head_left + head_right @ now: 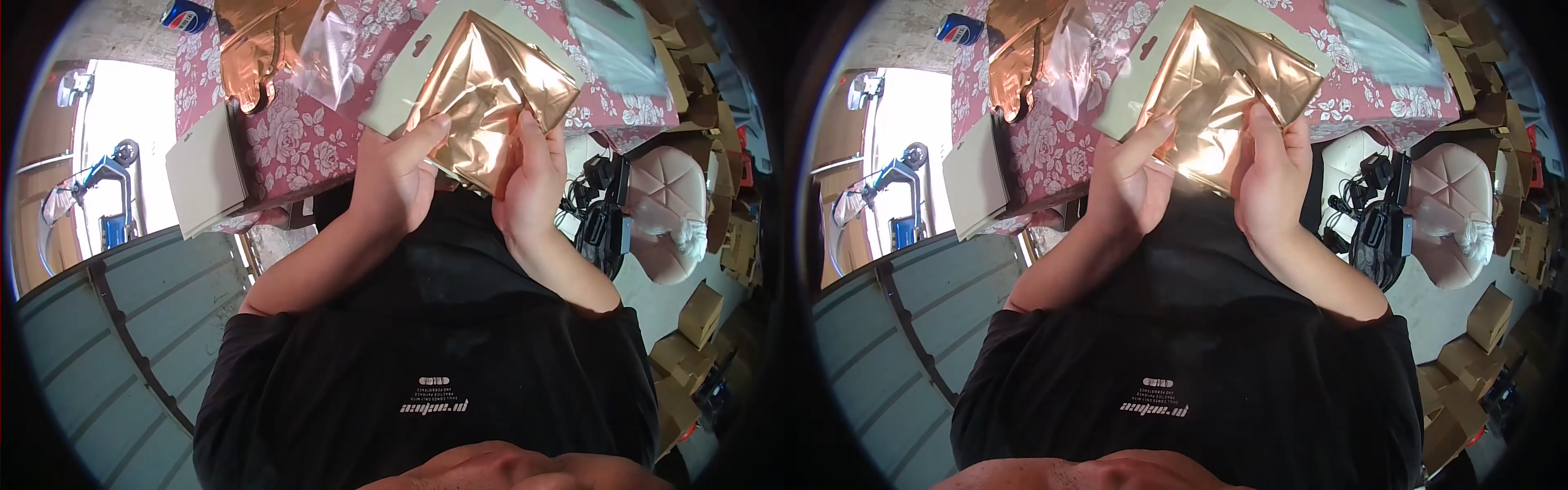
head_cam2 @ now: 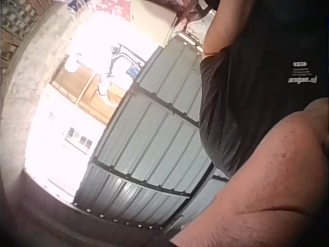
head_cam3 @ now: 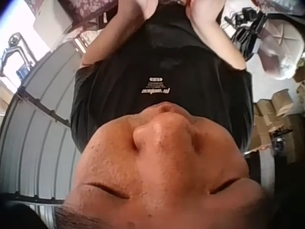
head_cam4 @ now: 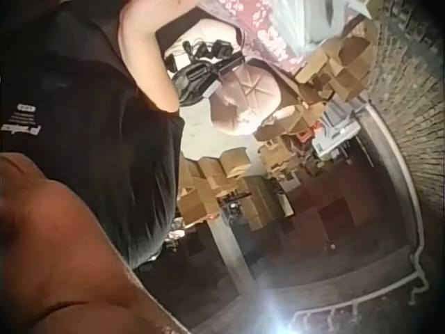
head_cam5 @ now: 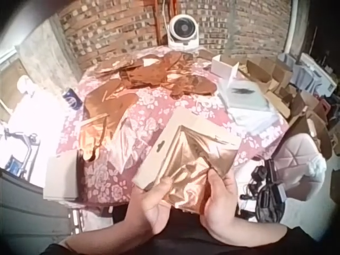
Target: Manual packaging of gold foil sheets into card backing and plastic sleeves.
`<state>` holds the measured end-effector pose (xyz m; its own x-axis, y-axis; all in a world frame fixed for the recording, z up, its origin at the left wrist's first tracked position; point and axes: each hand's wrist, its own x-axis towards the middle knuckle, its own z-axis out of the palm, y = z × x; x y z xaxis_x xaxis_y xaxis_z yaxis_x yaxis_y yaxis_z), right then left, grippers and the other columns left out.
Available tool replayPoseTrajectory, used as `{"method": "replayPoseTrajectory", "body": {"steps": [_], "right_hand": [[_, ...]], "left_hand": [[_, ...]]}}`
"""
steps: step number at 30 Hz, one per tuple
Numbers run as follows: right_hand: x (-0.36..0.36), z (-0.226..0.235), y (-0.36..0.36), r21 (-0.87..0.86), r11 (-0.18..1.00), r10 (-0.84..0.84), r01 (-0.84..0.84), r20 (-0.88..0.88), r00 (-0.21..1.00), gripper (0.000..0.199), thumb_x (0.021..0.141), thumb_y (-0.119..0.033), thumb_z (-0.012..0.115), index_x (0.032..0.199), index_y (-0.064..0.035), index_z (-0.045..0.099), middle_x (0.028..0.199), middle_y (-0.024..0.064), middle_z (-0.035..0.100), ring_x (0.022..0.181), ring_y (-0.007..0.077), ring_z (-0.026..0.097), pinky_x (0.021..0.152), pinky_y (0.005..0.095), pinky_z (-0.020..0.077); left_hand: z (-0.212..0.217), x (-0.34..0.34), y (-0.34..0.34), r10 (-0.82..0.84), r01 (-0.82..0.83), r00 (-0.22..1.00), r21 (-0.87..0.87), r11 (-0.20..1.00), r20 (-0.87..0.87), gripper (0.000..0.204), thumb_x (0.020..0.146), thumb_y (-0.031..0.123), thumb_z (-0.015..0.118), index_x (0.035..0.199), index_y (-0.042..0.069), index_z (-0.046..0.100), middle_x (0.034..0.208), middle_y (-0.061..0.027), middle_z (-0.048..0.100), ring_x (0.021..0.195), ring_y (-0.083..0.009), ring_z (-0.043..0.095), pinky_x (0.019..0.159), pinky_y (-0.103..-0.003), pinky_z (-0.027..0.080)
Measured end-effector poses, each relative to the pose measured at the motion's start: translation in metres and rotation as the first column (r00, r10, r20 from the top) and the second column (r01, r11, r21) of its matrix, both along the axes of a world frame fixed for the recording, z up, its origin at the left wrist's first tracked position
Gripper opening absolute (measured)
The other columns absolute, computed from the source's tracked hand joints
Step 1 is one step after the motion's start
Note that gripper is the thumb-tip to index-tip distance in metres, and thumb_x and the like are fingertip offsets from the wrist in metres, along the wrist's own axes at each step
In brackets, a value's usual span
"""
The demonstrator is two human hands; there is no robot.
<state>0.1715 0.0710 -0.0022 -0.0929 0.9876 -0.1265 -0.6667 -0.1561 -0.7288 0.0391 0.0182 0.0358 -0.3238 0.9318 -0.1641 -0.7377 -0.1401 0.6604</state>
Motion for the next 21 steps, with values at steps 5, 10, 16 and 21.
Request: {"method": "replayPoseTrajectory", "body": {"steps": [5,10,16,21], "right_hand": [[0.006,0.015,-0.01,0.047,0.957,0.272,-0.285,0.182,0.945,0.063,0.095,0.015,0.065,0.15,-0.0049,0.042,0.132,0.0114,0.066,0.117,0.0195,0.069,0.102,0.0362,0.0588],[-0.004,0.008,-0.017,0.1,0.983,0.123,-0.155,0.268,0.956,0.067,0.092,0.019,0.067,0.148,-0.0061,0.042,0.13,0.0106,0.067,0.113,0.0185,0.071,0.1,0.0336,0.0594],[-0.011,0.017,-0.02,0.139,0.984,0.061,-0.109,0.309,0.949,0.056,0.096,0.013,0.066,0.144,-0.0064,0.044,0.128,0.0096,0.069,0.114,0.0179,0.07,0.096,0.0312,0.0592],[0.015,0.001,-0.007,-0.092,0.965,0.253,-0.245,0.085,0.964,0.024,0.108,-0.007,0.061,0.131,-0.0023,0.063,0.123,0.009,0.073,0.11,0.0158,0.07,0.093,0.0305,0.0558]], "left_hand": [[-0.012,-0.011,-0.003,0.025,-0.027,0.999,-0.046,0.999,-0.043,0.035,0.099,-0.004,0.062,0.134,-0.001,0.061,0.123,-0.0087,0.069,0.115,-0.0172,0.066,0.103,-0.038,0.051],[-0.008,0.001,-0.005,0.008,-0.008,1.0,-0.045,0.999,0.0,0.036,0.1,-0.004,0.061,0.136,0.0,0.059,0.123,-0.0082,0.069,0.116,-0.0177,0.065,0.104,-0.038,0.051],[-0.019,-0.004,-0.007,-0.071,0.071,0.997,-0.021,0.997,0.01,0.039,0.103,-0.004,0.059,0.141,0.0,0.057,0.131,-0.012,0.067,0.124,-0.0218,0.064,0.108,-0.041,0.052],[-0.011,-0.015,-0.005,-0.035,0.032,0.999,-0.099,0.995,-0.021,0.042,0.104,0.002,0.058,0.146,-0.001,0.054,0.141,-0.0154,0.063,0.13,-0.026,0.063,0.109,-0.044,0.052]]}}
